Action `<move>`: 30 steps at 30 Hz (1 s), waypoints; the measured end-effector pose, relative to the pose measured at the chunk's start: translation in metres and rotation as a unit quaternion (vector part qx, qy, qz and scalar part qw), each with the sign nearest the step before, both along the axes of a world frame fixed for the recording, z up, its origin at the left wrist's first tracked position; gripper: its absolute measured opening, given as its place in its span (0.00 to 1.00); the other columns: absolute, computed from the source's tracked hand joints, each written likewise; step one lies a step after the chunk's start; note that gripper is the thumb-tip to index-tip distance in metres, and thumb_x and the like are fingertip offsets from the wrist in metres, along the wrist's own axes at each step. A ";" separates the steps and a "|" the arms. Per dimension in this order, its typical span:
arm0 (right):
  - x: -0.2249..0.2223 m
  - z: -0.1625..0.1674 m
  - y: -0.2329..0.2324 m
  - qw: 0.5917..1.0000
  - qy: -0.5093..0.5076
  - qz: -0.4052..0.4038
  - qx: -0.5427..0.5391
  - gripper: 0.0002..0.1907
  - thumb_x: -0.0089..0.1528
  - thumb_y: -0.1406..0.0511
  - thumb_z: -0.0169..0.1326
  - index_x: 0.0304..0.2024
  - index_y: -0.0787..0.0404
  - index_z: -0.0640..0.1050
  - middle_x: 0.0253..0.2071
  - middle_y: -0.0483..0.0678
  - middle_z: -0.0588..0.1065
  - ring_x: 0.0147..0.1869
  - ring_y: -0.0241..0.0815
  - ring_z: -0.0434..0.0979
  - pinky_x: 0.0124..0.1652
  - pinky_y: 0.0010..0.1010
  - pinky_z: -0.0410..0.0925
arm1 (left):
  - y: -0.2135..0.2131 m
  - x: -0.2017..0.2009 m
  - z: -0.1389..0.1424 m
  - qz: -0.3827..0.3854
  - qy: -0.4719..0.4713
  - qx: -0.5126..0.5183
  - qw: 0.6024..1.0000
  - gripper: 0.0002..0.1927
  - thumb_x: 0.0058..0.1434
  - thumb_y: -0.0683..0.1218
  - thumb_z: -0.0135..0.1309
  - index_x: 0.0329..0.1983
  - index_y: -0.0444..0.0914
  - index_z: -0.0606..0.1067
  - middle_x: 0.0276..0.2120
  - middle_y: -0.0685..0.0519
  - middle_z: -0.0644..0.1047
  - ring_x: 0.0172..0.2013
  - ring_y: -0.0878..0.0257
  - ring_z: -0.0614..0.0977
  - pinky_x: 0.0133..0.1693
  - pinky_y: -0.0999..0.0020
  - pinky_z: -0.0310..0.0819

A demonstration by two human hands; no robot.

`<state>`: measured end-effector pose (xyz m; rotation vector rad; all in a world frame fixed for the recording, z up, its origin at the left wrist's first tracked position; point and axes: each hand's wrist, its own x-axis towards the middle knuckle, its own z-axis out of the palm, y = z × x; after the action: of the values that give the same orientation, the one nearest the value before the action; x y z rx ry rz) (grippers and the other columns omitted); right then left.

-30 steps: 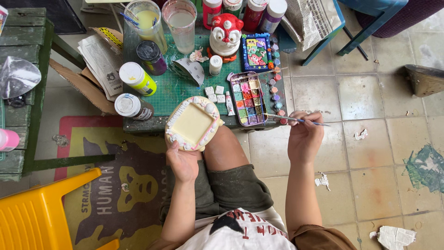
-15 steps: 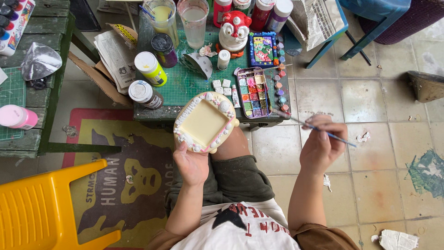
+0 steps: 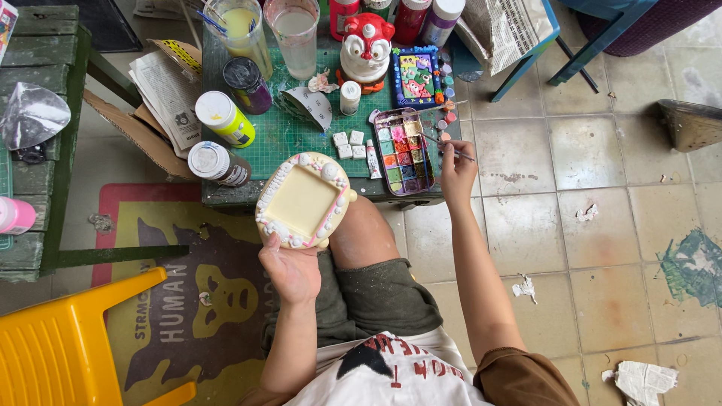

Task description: The person paints the raised decorative border of a small ceramic tray with a fine brush. They repeatedly dip the brush into a paint palette and apply pink and white paint to the edges, rotating the tray to reach different sides.

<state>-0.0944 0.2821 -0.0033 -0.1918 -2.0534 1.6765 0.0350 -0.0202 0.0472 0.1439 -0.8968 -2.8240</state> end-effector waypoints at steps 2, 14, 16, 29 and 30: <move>-0.004 0.000 -0.005 0.998 -0.025 -0.015 0.064 0.06 0.72 0.67 0.51 0.45 0.65 0.74 0.42 0.49 0.80 0.43 0.35 0.79 0.37 0.25 0.68 | -0.002 0.001 -0.003 -0.008 0.001 -0.005 1.000 0.31 0.71 0.57 0.41 0.73 0.41 0.59 0.63 0.47 0.70 0.52 0.54 0.76 0.41 0.57 0.73; -0.012 0.006 -0.009 0.943 0.057 0.020 0.328 0.05 0.65 0.73 0.56 0.44 0.65 0.76 0.39 0.55 0.74 0.42 0.55 0.74 0.41 0.41 0.67 | -0.002 -0.002 -0.003 -0.004 -0.027 -0.023 0.999 0.32 0.68 0.58 0.42 0.72 0.42 0.58 0.62 0.47 0.69 0.53 0.54 0.76 0.39 0.58 0.74; -0.015 0.005 -0.008 0.945 0.044 0.023 0.324 0.05 0.65 0.73 0.57 0.44 0.64 0.77 0.39 0.55 0.75 0.40 0.55 0.74 0.40 0.42 0.67 | -0.002 -0.002 -0.002 -0.003 -0.020 -0.027 0.999 0.32 0.68 0.58 0.42 0.72 0.41 0.58 0.63 0.47 0.69 0.54 0.54 0.76 0.39 0.58 0.74; -0.009 0.002 -0.005 0.977 -0.006 -0.012 0.212 0.03 0.66 0.72 0.56 0.43 0.67 0.77 0.40 0.54 0.78 0.37 0.45 0.78 0.35 0.33 0.70 | -0.002 -0.004 0.004 0.004 -0.022 -0.039 0.999 0.34 0.67 0.57 0.42 0.73 0.40 0.56 0.66 0.46 0.66 0.62 0.53 0.72 0.52 0.54 0.75; -0.008 0.004 -0.006 0.974 0.007 -0.006 0.228 0.03 0.66 0.73 0.56 0.42 0.67 0.78 0.39 0.54 0.77 0.38 0.45 0.78 0.35 0.33 0.70 | -0.002 -0.005 0.003 0.003 -0.022 -0.039 0.999 0.34 0.67 0.57 0.42 0.73 0.40 0.56 0.66 0.46 0.66 0.62 0.53 0.73 0.52 0.54 0.76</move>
<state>-0.1025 0.2766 0.0007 -0.0380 -2.3527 1.1514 0.0304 -0.0221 0.0504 0.2000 -1.0135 -2.7843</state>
